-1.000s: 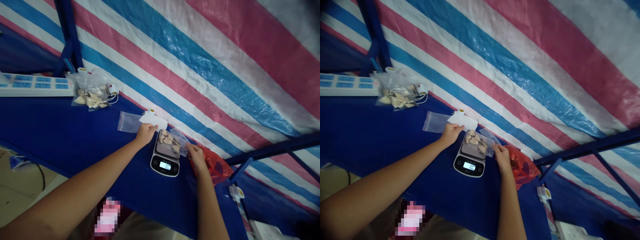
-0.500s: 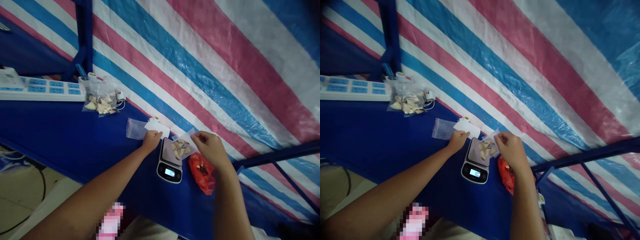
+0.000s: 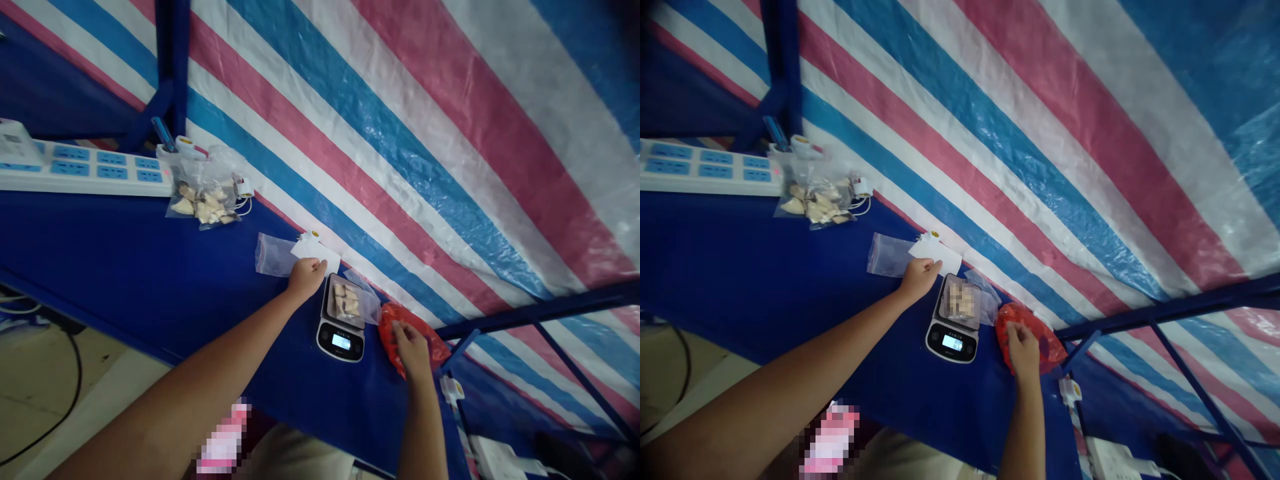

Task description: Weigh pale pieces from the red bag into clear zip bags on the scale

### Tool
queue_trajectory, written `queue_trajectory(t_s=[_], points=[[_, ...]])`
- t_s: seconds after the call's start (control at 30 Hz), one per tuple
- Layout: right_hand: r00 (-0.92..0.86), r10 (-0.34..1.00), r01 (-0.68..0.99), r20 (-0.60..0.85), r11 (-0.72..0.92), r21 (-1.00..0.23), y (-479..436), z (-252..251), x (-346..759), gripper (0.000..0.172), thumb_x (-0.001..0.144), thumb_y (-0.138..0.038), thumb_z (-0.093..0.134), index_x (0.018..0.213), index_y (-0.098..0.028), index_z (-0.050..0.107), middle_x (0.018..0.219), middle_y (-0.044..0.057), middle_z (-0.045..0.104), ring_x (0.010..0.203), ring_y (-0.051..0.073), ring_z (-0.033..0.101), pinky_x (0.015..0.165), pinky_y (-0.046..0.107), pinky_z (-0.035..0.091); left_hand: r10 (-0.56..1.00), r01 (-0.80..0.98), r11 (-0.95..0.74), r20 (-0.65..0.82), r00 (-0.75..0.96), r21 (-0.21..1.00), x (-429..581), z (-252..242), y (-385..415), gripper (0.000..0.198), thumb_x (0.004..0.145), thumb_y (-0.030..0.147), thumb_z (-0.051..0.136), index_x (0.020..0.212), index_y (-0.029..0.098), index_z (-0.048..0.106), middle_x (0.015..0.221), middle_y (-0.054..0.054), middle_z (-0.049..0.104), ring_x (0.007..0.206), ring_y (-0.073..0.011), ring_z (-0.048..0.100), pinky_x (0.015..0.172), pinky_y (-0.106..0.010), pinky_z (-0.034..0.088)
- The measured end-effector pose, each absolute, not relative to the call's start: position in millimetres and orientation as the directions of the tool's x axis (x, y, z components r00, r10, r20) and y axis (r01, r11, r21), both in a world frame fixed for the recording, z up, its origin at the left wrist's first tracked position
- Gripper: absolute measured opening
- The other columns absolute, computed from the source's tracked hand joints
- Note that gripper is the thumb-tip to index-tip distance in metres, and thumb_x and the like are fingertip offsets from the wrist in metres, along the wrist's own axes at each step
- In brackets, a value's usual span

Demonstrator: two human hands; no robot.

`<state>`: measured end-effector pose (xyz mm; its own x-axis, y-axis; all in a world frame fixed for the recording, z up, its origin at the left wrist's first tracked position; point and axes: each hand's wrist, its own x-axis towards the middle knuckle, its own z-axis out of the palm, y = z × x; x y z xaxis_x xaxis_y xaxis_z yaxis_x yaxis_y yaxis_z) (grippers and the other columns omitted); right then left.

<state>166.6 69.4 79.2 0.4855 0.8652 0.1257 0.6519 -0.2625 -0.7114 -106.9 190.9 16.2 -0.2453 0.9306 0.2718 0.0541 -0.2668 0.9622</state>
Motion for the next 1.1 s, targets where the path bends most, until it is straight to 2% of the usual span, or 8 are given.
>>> queue_trajectory(t_s=[0.17, 0.3, 0.4, 0.47, 0.67, 0.87, 1.0, 1.1], points=[[0.572, 0.808, 0.528, 0.137, -0.235, -0.816, 36.7, 45.9, 158.1, 0.052, 0.073, -0.068, 0.067, 0.085, -0.017, 0.069, 0.059, 0.000, 0.060, 0.052, 0.017, 0.053, 0.050, 0.028, 0.042, 0.924, 0.072, -0.285, 0.294, -0.244, 0.956, -106.0, 15.3, 190.6, 0.048, 0.084, 0.036, 0.055, 0.054, 0.022, 0.021, 0.052, 0.006, 0.018, 0.052, -0.0102, 0.026, 0.057, -0.030, 0.020], [0.676, 0.684, 0.552, 0.275, -0.223, -0.804, 33.2, 28.0, 148.3, 0.046, 0.078, -0.062, 0.063, 0.086, -0.017, 0.068, 0.060, 0.002, 0.062, 0.055, 0.019, 0.056, 0.055, 0.029, 0.046, 0.921, 0.088, -0.296, 0.309, -0.238, 0.951, -106.9, 15.9, 189.1, 0.048, 0.084, 0.035, 0.055, 0.054, 0.022, 0.020, 0.053, 0.006, 0.018, 0.053, -0.0101, 0.025, 0.057, -0.030, 0.021], [0.688, 0.617, 0.614, 0.383, -0.213, -0.760, 31.4, 16.4, 143.7, 0.041, 0.083, -0.058, 0.058, 0.086, -0.018, 0.068, 0.068, 0.006, 0.067, 0.065, 0.022, 0.061, 0.065, 0.031, 0.049, 0.918, 0.103, -0.304, 0.320, -0.234, 0.947, -107.7, 16.5, 188.9, 0.047, 0.084, 0.033, 0.054, 0.054, 0.022, 0.019, 0.053, 0.006, 0.017, 0.053, -0.0101, 0.024, 0.057, -0.030, 0.021], [0.672, 0.617, 0.640, 0.410, -0.206, -0.740, 29.6, 11.6, 142.3, 0.040, 0.086, -0.057, 0.056, 0.086, -0.018, 0.068, 0.072, 0.006, 0.068, 0.069, 0.022, 0.062, 0.070, 0.032, 0.049, 0.917, 0.111, -0.309, 0.327, -0.226, 0.944, -108.0, 16.9, 189.0, 0.047, 0.084, 0.033, 0.054, 0.054, 0.022, 0.019, 0.053, 0.006, 0.016, 0.053, -0.0101, 0.024, 0.057, -0.030, 0.021], [0.660, 0.632, 0.624, 0.406, -0.161, -0.765, 29.0, 7.9, 140.3, 0.038, 0.086, -0.054, 0.056, 0.088, -0.018, 0.068, 0.072, 0.006, 0.067, 0.069, 0.021, 0.062, 0.071, 0.032, 0.050, 0.915, 0.136, -0.318, 0.341, -0.216, 0.938, -108.6, 16.6, 190.3, 0.048, 0.083, 0.032, 0.054, 0.054, 0.022, 0.018, 0.052, 0.006, 0.016, 0.052, -0.0103, 0.023, 0.058, -0.031, 0.021], [0.709, 0.592, 0.564, 0.384, -0.147, -0.813, 32.3, 14.8, 132.9, 0.034, 0.084, -0.051, 0.058, 0.086, -0.019, 0.067, 0.074, 0.008, 0.072, 0.066, 0.022, 0.065, 0.067, 0.032, 0.051, 0.925, 0.154, -0.301, 0.327, -0.192, 0.941, -108.8, 16.3, 190.6, 0.046, 0.082, 0.030, 0.053, 0.052, 0.022, 0.019, 0.050, 0.006, 0.017, 0.051, -0.0107, 0.023, 0.058, -0.031, 0.020], [0.704, 0.589, 0.543, 0.397, -0.087, -0.835, 44.7, 37.3, 137.8, 0.035, 0.085, -0.052, 0.058, 0.092, -0.019, 0.066, 0.085, 0.011, 0.077, 0.080, 0.024, 0.072, 0.076, 0.033, 0.054, 0.941, 0.161, -0.282, 0.306, -0.145, 0.946, -109.8, 17.5, 190.9, 0.044, 0.080, 0.028, 0.054, 0.050, 0.022, 0.021, 0.049, 0.005, 0.019, 0.051, -0.0110, 0.024, 0.057, -0.032, 0.019], [0.650, 0.651, 0.604, 0.392, -0.131, -0.786, 63.4, 58.0, 145.2, 0.033, 0.084, -0.050, 0.058, 0.094, -0.019, 0.065, 0.091, 0.013, 0.078, 0.085, 0.025, 0.073, 0.077, 0.034, 0.055, 0.953, 0.155, -0.260, 0.280, -0.120, 0.953, -112.3, 17.9, 192.5, 0.043, 0.078, 0.028, 0.054, 0.051, 0.022, 0.021, 0.049, 0.005, 0.019, 0.052, -0.0112, 0.024, 0.057, -0.032, 0.018]])
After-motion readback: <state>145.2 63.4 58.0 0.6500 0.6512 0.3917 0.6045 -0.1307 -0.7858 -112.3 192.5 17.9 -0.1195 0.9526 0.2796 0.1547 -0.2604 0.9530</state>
